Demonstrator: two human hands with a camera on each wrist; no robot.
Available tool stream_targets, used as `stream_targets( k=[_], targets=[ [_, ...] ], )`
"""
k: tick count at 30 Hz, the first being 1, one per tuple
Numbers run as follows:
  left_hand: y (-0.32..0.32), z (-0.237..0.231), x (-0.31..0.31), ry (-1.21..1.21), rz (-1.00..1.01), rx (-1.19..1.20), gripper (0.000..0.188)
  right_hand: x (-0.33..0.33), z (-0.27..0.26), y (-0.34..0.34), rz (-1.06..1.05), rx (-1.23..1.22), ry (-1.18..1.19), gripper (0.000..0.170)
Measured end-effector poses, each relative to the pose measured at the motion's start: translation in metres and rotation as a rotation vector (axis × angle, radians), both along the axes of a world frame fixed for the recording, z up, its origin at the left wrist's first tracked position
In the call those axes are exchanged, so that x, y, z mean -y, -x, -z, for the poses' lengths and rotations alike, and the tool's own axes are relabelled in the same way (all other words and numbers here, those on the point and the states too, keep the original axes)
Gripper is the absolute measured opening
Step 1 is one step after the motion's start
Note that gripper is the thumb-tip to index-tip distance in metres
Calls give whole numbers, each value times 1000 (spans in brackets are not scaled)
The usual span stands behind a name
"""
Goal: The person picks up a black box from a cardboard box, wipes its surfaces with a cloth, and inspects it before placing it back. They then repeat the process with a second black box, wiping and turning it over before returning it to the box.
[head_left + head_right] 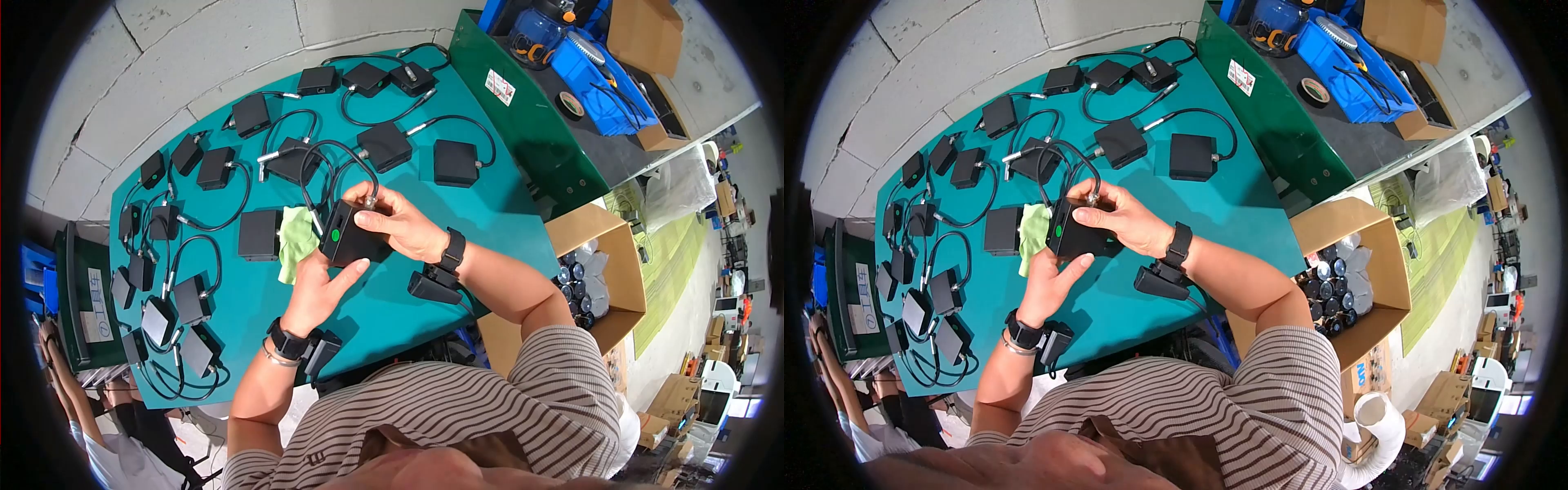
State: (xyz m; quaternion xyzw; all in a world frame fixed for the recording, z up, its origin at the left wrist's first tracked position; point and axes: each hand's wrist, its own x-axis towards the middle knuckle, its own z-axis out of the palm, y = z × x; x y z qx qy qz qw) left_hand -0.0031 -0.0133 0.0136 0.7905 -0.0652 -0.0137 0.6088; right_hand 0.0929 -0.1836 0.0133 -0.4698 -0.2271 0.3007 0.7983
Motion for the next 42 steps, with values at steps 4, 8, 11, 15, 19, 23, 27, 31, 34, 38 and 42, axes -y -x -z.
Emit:
stream_targets(
  k=[4, 8, 11, 15, 19, 23, 27, 31, 34, 38, 42],
  targets=[
    [2, -6, 2, -12, 32, 49, 36, 0, -2, 4, -77, -55, 3, 31],
    [2, -6, 1, -82, 46, -5, 42, 3, -2, -2, -123, -15, 20, 31],
    [2, -8, 1, -88, 60, -31, 45, 5, -9, -2, -168, 30, 39, 30],
    [1, -10, 1, -75, 52, -37, 43, 4, -6, -3, -203, 126, 132, 32],
    [-1, -2, -3, 17, 23, -40, 38, 3, -4, -2, -172, 116, 158, 34],
    [2, -3, -5, 207, -96, 180, 28, 8, -11, -3, -179, -82, -4, 37],
    [0, -7, -7, 219, -151, 250, 23, 11, -8, -2, -238, -152, 11, 40],
    [-2, -9, -4, 197, -252, 173, 39, 11, -10, -1, -510, -97, -77, 35],
    [-4, -9, 0, 102, -221, 232, 46, 9, -11, 6, -551, 68, 44, 33],
    [-3, -5, -2, 162, -46, 168, 51, 2, -2, 7, -667, 234, 150, 36],
    [-2, -3, -3, 107, -10, 222, 51, 2, -7, 10, -688, 223, 191, 35]
  ],
)
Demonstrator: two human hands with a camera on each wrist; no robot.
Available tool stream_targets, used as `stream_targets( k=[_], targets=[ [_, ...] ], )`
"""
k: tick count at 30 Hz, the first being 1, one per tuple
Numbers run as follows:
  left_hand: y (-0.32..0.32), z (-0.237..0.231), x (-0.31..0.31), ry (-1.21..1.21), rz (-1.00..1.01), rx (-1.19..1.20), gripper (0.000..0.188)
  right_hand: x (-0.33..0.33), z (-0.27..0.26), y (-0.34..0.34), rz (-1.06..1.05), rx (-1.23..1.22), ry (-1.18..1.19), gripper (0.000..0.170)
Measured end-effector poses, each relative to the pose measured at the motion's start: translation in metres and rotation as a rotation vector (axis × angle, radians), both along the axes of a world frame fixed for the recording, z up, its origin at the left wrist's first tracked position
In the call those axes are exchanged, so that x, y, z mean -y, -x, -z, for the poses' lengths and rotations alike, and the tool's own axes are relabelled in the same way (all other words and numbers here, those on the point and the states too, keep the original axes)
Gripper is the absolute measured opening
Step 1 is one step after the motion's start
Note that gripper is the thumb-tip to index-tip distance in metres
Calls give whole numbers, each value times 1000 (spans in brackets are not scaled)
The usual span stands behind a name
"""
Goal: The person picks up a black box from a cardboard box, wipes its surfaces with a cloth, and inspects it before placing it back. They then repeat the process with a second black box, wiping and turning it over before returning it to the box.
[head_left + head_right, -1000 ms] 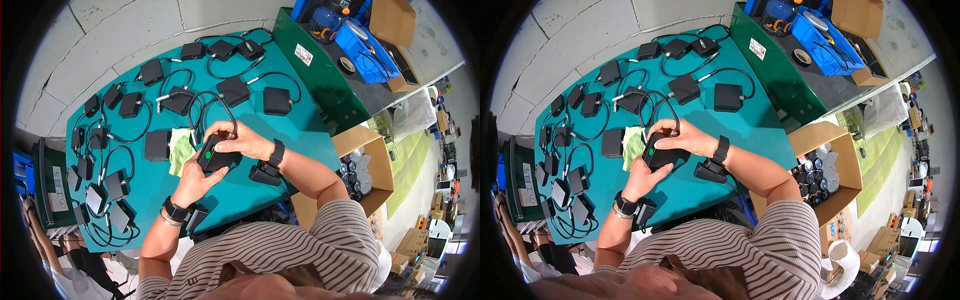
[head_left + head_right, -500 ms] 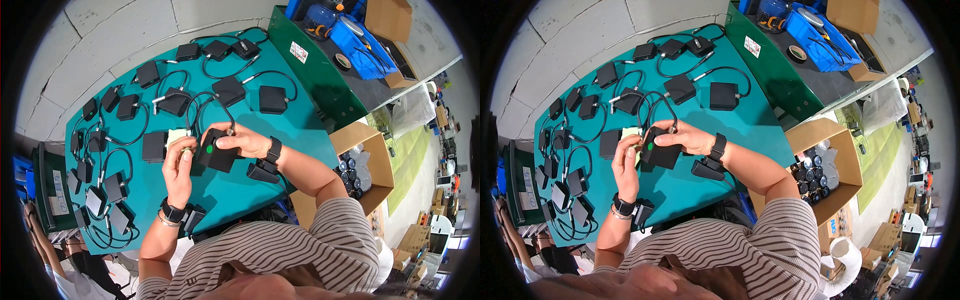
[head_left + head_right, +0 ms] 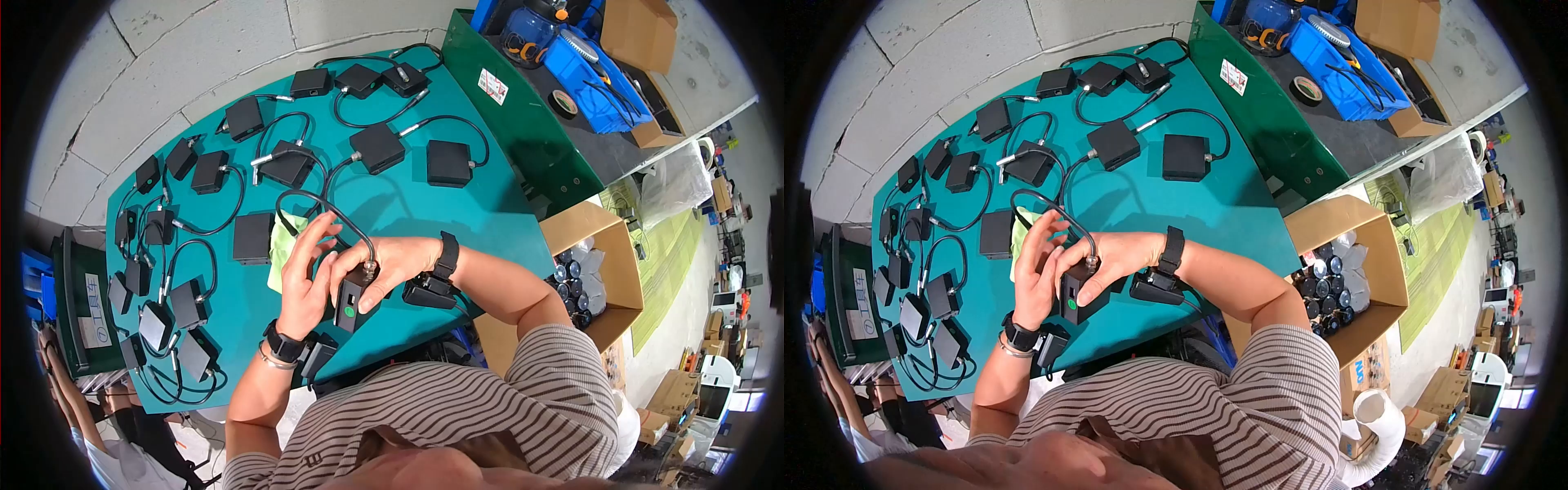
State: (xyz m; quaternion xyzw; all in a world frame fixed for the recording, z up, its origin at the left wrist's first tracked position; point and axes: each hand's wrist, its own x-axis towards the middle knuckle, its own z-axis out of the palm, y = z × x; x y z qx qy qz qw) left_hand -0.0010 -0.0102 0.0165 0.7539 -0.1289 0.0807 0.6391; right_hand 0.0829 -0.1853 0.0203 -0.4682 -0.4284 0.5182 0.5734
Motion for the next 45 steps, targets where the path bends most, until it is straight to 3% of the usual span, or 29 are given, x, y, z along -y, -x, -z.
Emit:
stream_targets(
  k=[3, 7, 11, 15, 17, 20, 25, 28, 30, 31, 33, 35, 38, 41, 45],
  targets=[
    [3, -2, 4, 103, -54, 67, 51, 2, -11, 8, -16, -4, 30, 33],
    [1, -5, -1, -35, -53, 62, 53, -2, -1, 13, -83, 107, -22, 36],
    [0, -4, -1, -136, -21, 64, 56, -1, -10, 13, -93, 37, 8, 37],
    [-1, -9, 3, -133, -209, 132, 52, -3, -9, 11, -118, 135, 32, 37],
    [-2, -11, 3, -121, -270, 164, 50, -4, -8, 12, -83, 194, -80, 34],
    [0, -12, -4, -324, -376, 253, 37, -4, -8, 12, -85, 139, -37, 33],
    [-1, -19, -9, -424, -508, 286, 29, -4, -8, 13, -95, 130, -28, 32],
    [-4, -13, -14, -368, -534, 205, 27, -4, -8, 13, -91, 147, -33, 32],
    [-6, -13, -13, -52, -569, 36, 18, -3, -11, 13, -86, 152, -34, 32],
    [-8, -11, -15, -52, -571, 34, 18, -3, -13, 14, -93, 160, -50, 31],
    [-12, -4, -24, 209, -520, -16, 10, -2, -16, 12, -104, 164, -68, 31],
    [-12, -2, -25, 244, -522, -23, 10, -1, -17, 10, -89, 178, -46, 31],
    [-12, -3, -20, 336, -565, -17, 9, -3, -11, 8, 73, 65, -53, 32],
    [-7, -6, -19, 187, -604, 88, 10, -1, -9, 3, 284, -75, -90, 32],
    [-3, -10, -20, 11, -413, 90, 19, -2, 3, -4, 442, -163, -153, 36]
  ],
)
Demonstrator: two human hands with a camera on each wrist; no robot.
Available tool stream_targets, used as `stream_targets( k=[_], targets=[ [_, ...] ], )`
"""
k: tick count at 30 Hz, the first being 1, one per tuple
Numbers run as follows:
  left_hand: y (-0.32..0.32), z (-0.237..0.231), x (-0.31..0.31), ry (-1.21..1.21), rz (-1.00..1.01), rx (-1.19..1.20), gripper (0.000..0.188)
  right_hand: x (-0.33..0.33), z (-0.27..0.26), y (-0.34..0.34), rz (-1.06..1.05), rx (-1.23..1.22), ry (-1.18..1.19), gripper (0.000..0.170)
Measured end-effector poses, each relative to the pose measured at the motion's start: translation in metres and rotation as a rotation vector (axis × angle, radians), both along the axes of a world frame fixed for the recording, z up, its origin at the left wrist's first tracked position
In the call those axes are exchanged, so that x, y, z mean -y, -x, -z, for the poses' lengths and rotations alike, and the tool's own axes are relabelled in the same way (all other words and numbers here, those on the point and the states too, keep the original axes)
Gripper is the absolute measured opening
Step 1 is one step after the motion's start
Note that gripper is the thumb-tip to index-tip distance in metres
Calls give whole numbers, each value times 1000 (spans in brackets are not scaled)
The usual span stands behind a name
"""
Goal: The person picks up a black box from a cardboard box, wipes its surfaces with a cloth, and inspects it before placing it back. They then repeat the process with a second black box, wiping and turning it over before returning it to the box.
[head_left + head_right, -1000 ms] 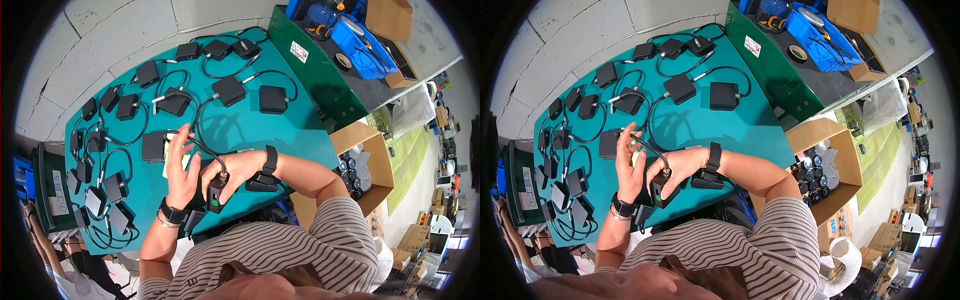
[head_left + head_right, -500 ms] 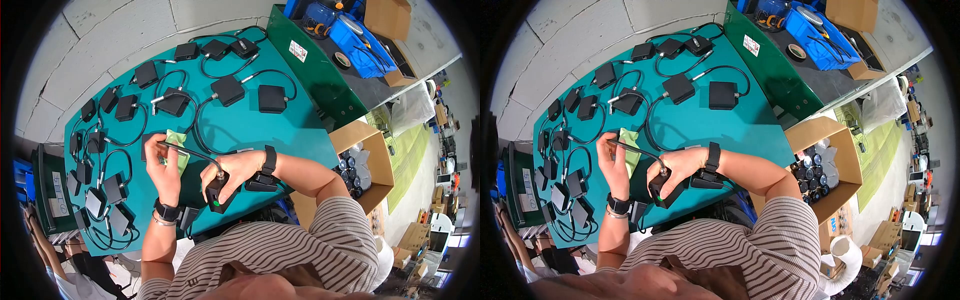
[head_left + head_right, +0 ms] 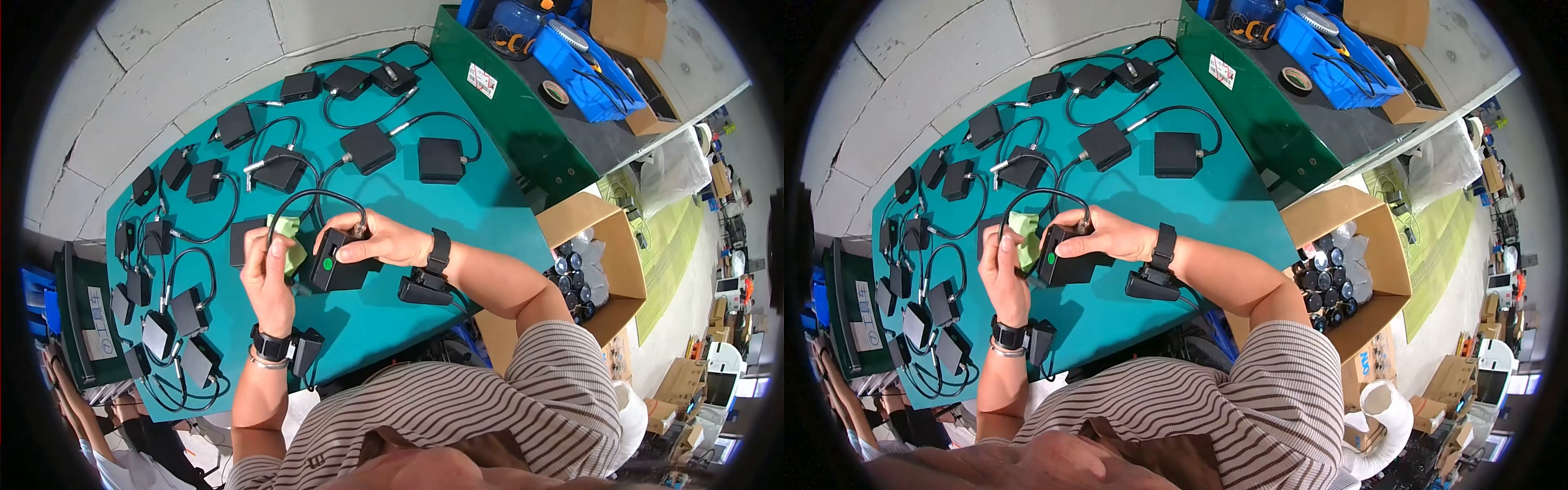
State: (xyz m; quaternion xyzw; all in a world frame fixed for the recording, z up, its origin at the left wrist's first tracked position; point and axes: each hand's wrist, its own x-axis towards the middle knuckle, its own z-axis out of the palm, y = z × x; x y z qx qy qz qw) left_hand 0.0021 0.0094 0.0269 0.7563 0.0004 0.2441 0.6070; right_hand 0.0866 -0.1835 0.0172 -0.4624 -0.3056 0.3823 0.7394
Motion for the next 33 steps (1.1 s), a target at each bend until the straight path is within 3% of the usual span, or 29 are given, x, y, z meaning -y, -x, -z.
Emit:
stream_targets(
  k=[2, 4, 6, 8, 11, 13, 16, 20, 23, 28, 33],
  targets=[
    [-2, 1, 7, 457, 270, -147, 21, 1, 1, 1, 11, -69, -21, 36],
    [-3, 2, 10, 495, 312, -176, 21, 0, 2, 0, 20, -140, -41, 37],
    [-1, 1, 12, 661, 303, -432, 21, 0, 5, -2, 27, -185, -47, 36],
    [-2, 4, 14, 640, 304, -414, 23, 1, 3, -1, 34, -213, -49, 36],
    [-1, 5, 8, 639, 424, -418, 24, 2, 4, -2, 43, -247, -51, 34],
    [-1, 9, 5, 692, 615, -423, 27, 1, 3, -2, 45, -254, -51, 34],
    [-1, 15, 6, 773, 697, -395, 31, 0, 0, -1, 34, -292, -78, 31],
    [0, 18, 11, 756, 633, -393, 40, -1, 2, -4, 70, -317, -91, 32],
    [-1, 17, 16, 639, 472, -432, 55, -4, 2, -4, 101, -327, -96, 33],
    [-2, 19, 20, 555, 408, -418, 53, -5, -2, -1, 116, -324, -89, 33],
    [-3, 17, 20, 636, 397, -414, 47, -7, 3, 2, 137, -61, 12, 41]
  ],
)
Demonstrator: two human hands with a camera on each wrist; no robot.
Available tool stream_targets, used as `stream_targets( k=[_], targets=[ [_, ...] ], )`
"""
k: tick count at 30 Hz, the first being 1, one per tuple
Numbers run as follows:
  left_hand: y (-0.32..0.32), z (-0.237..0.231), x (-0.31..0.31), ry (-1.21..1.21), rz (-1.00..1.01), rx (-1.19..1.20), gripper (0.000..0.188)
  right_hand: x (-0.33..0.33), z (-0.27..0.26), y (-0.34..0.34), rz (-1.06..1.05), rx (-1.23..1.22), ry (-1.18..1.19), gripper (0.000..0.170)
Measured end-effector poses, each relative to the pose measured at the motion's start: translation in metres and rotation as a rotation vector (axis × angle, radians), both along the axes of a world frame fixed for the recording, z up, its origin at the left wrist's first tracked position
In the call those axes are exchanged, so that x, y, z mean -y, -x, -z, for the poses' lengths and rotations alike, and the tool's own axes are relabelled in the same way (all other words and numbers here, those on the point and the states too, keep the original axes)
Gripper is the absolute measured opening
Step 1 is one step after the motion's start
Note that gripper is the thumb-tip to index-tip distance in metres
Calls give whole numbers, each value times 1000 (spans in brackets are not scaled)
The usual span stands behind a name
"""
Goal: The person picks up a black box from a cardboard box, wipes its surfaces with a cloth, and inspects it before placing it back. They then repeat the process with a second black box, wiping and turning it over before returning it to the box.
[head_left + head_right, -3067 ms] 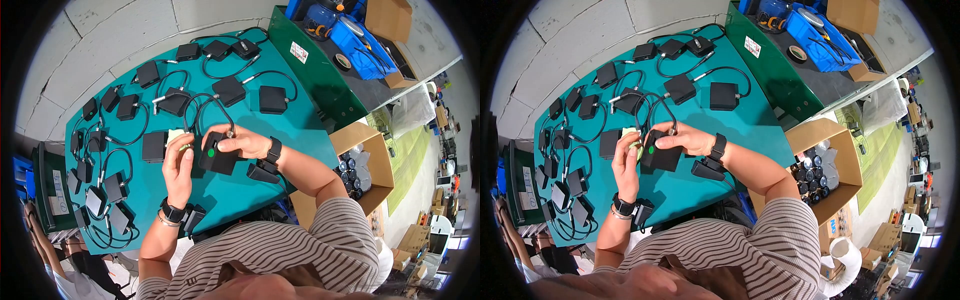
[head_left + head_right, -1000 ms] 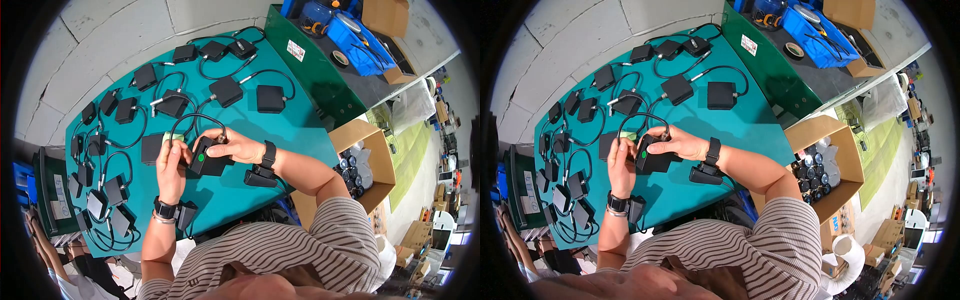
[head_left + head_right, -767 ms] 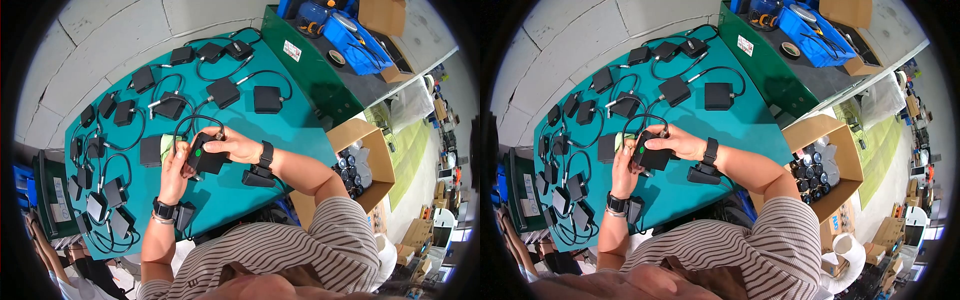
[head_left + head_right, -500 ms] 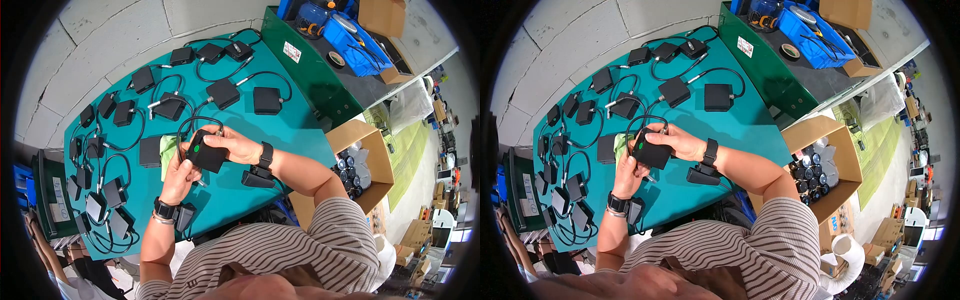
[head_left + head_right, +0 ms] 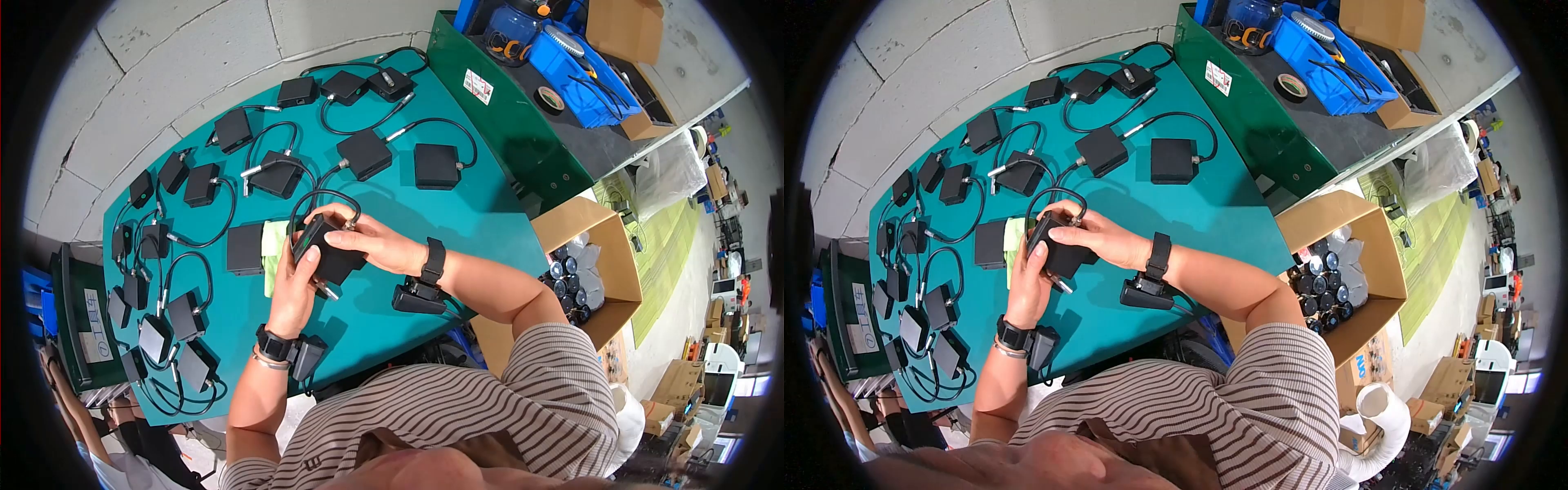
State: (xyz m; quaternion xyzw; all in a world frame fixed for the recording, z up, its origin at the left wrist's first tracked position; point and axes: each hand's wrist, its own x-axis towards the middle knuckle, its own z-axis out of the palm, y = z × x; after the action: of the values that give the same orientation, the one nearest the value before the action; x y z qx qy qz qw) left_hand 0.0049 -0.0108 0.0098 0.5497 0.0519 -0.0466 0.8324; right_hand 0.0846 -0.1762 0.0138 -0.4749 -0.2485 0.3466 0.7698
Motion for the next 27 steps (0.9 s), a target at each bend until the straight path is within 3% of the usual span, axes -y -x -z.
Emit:
stream_targets(
  k=[6, 16, 18, 27],
  targets=[
    [0, 1, -6, 27, 38, -60, 49, -1, 3, 1, 22, 22, 14, 46],
    [0, -4, 1, -1, 18, -10, 48, -1, 5, 0, 99, -56, 8, 37],
    [0, 1, -4, -87, 135, -36, 49, 1, 0, 0, 117, -74, -26, 33],
    [-1, -9, 2, -153, 235, 6, 46, 1, 3, -1, 113, -61, -29, 37]
  ],
)
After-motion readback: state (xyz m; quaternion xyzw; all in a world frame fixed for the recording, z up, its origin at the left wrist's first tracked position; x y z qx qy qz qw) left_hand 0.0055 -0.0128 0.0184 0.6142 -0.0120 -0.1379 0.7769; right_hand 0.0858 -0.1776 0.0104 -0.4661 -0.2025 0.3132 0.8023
